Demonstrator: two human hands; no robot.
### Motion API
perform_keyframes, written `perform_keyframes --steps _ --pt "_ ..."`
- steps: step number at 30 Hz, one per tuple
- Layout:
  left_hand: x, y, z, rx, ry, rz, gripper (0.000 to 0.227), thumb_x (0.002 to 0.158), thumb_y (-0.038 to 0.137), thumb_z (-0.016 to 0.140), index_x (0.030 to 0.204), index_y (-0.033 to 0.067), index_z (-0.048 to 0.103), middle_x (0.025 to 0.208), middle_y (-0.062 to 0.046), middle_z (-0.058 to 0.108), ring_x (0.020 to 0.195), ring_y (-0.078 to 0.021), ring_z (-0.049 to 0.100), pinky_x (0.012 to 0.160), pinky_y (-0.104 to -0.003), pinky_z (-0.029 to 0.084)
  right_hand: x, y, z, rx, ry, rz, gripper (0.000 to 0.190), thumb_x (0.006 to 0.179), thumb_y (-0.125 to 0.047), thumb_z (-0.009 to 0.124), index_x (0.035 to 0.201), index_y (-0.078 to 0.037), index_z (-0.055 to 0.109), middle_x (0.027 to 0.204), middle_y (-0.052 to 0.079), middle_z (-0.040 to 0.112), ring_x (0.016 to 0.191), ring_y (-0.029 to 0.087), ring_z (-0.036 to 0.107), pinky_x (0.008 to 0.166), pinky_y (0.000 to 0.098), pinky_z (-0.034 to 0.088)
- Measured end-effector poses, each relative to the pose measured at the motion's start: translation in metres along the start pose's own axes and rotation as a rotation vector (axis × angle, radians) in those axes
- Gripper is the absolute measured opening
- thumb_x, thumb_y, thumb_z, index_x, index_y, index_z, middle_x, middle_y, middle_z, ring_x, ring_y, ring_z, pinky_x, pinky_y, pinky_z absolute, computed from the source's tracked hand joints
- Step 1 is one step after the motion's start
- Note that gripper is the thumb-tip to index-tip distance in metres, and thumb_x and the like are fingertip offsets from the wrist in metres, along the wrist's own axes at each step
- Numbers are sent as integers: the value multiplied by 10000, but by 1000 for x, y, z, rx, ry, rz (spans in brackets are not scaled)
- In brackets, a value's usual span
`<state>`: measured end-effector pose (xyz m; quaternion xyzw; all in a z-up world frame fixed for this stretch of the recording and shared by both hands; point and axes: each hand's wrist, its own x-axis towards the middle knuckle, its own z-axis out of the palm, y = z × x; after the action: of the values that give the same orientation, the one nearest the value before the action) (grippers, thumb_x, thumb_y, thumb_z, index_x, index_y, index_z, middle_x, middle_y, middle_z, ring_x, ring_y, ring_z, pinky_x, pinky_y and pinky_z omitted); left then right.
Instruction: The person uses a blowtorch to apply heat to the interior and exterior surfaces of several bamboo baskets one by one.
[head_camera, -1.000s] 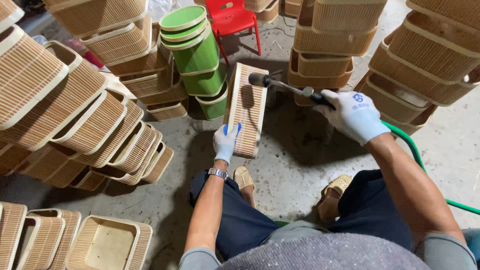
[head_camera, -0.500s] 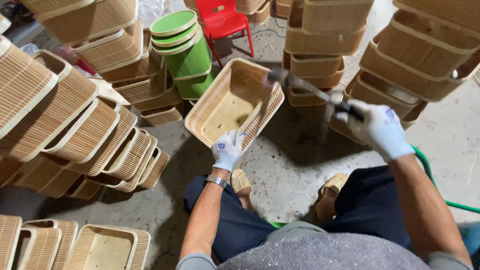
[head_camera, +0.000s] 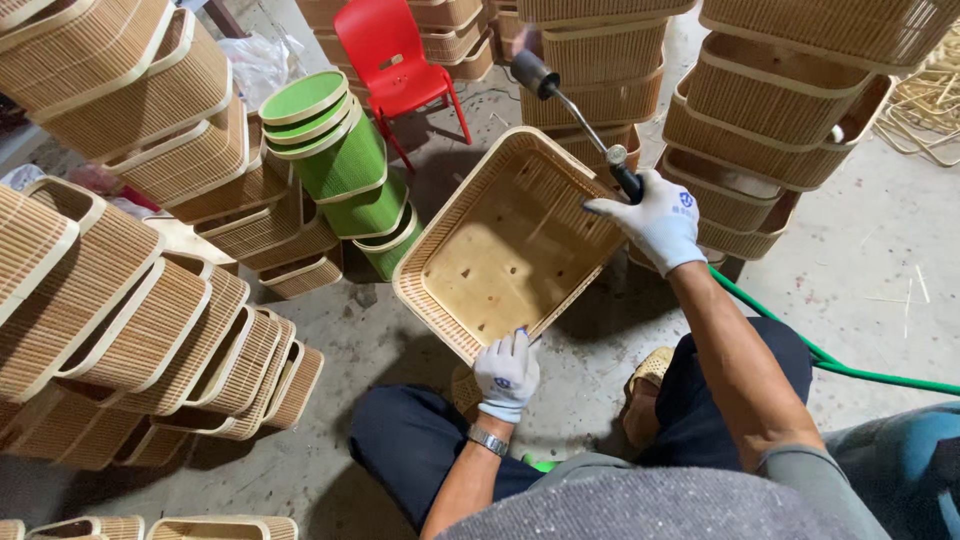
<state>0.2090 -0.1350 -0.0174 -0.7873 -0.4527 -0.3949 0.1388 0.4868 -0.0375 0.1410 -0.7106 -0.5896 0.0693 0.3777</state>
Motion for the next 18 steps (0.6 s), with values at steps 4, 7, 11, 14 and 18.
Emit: perform_keyframes --steps 4,7,11,14,18 --pt "-2 10 -1 -15 -22 -38 277 882 290 722 1043 66 695 776 -91 613 698 -298 608 601 -446 461 1 18 11 -7 29 -86 379 829 -350 758 1071 -62 716 850 236 701 824 402 708 760 471 552" --pt "6 16 -14 -192 -83 -105 303 876 340 769 992 71 689 796 -106 633 727 -324 632 634 -448 488 6 26 7 -94 12 -252 293 834 -293 758 1029 -76 724 892 213 714 842 419 693 749 498 542" --pt "31 -7 -29 -340 -111 -167 432 884 393 789 1081 28 669 941 -144 692 844 -358 658 748 -489 505 5 26 0 -219 -13 -282 261 886 -316 770 986 -80 724 898 202 712 849 395 700 763 490 546" --pt "67 -40 -23 -255 2 -290 678 888 406 795 1393 14 568 1321 -259 558 1172 -416 566 981 -491 491 0 23 -9 -186 -27 -397 268 836 -289 782 1021 -99 741 908 178 719 834 383 698 738 481 543" --pt "113 -93 -9 -414 -365 -483 980 771 447 851 1516 11 388 1428 -332 456 1267 -460 499 1016 -463 453 -1 15 -23 -91 -99 -451 294 828 -306 801 1013 -88 733 920 167 716 833 367 697 728 453 542"
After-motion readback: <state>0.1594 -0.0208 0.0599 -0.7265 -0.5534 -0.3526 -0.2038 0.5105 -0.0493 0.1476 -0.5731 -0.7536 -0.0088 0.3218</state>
